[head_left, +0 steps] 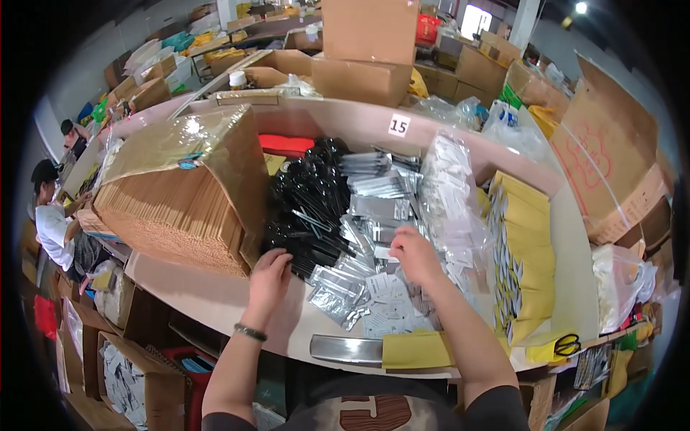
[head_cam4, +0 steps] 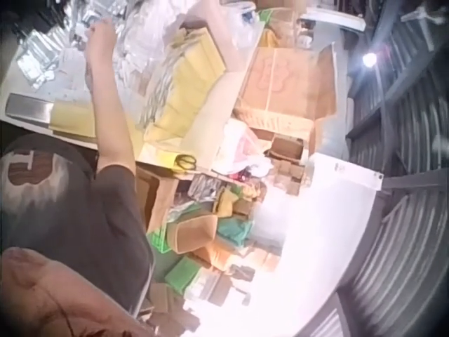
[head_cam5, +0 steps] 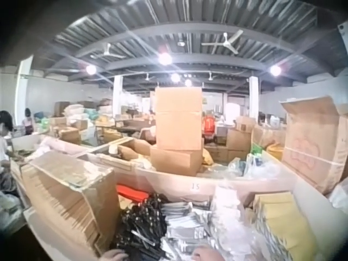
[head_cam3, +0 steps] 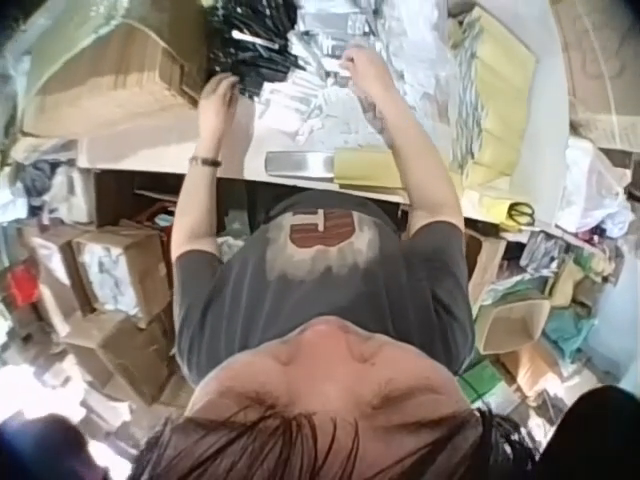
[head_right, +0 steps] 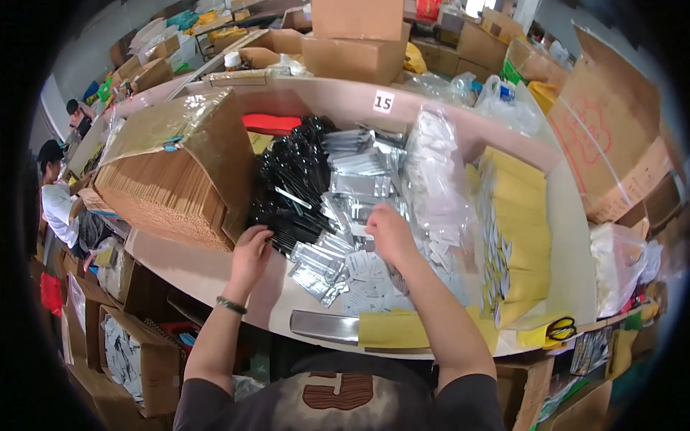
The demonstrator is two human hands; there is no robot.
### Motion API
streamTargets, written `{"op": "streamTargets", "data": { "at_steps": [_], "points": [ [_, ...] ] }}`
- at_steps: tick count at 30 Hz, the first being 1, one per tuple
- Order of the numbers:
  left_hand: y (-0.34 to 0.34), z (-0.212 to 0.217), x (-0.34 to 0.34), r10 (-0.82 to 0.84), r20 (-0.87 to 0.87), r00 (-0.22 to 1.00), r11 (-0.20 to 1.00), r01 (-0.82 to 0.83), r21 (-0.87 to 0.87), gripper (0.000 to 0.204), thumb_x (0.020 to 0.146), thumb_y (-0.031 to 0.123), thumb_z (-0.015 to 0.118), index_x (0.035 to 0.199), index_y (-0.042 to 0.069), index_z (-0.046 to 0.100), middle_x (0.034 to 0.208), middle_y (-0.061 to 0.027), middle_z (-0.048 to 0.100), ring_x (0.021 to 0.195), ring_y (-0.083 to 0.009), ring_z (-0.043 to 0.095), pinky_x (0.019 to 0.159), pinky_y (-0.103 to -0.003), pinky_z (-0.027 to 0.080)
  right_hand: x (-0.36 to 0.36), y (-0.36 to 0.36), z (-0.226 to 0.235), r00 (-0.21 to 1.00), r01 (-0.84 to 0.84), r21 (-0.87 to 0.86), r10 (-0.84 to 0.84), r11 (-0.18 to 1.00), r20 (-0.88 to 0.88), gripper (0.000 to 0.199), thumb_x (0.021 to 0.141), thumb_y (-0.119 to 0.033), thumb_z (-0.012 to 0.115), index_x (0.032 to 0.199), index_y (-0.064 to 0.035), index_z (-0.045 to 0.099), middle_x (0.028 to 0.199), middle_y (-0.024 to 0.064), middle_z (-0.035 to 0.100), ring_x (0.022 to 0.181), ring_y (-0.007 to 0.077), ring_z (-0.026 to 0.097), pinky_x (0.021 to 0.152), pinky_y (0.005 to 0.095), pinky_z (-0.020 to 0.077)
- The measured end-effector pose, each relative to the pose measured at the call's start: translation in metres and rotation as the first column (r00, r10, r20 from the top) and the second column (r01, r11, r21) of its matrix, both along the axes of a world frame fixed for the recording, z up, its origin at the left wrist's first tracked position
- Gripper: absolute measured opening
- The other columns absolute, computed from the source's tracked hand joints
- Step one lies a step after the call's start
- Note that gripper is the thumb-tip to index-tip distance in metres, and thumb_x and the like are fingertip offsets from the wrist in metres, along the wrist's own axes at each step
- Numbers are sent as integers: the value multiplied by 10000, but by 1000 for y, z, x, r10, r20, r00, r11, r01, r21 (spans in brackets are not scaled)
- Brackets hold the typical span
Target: Packing small silver and black pouches into yellow padded envelopes at a packing station.
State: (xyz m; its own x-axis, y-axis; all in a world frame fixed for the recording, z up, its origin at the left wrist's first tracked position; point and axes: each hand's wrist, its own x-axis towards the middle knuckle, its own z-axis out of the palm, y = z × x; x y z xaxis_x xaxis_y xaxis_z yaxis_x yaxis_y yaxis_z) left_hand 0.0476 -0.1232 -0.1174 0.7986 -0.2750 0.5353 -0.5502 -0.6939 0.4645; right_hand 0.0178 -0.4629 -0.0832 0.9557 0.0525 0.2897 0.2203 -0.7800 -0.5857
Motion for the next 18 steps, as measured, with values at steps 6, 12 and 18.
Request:
{"op": "streamTargets", "data": {
  "at_steps": [6,12,18],
  "points": [
    [-25,-26,45,93,-139,986,964,-55,259,179,818,30,612,973,98,669,988,-98,608,974,-322,592,866,-440,486,4,-9,-48,960,2,-243,66,970,274,119,740,-40,691,789,-8,588,967,168,613,906,378,609,789,447,498],
    [-12,-16,42,-106,93,990,918,62,392,95,818,81,564,864,114,641,899,-67,573,937,-260,593,853,-403,467,-25,0,-22,954,-114,-233,172,966,244,93,769,-73,693,836,-45,636,923,146,604,917,356,596,807,437,491],
    [-23,22,33,-116,182,976,947,53,318,135,833,89,596,964,111,620,925,-53,627,930,-257,637,863,-395,507,-15,6,-43,970,144,-252,-86,957,229,109,774,-67,711,828,-21,627,961,153,581,968,369,586,828,438,480]
  ]
}}
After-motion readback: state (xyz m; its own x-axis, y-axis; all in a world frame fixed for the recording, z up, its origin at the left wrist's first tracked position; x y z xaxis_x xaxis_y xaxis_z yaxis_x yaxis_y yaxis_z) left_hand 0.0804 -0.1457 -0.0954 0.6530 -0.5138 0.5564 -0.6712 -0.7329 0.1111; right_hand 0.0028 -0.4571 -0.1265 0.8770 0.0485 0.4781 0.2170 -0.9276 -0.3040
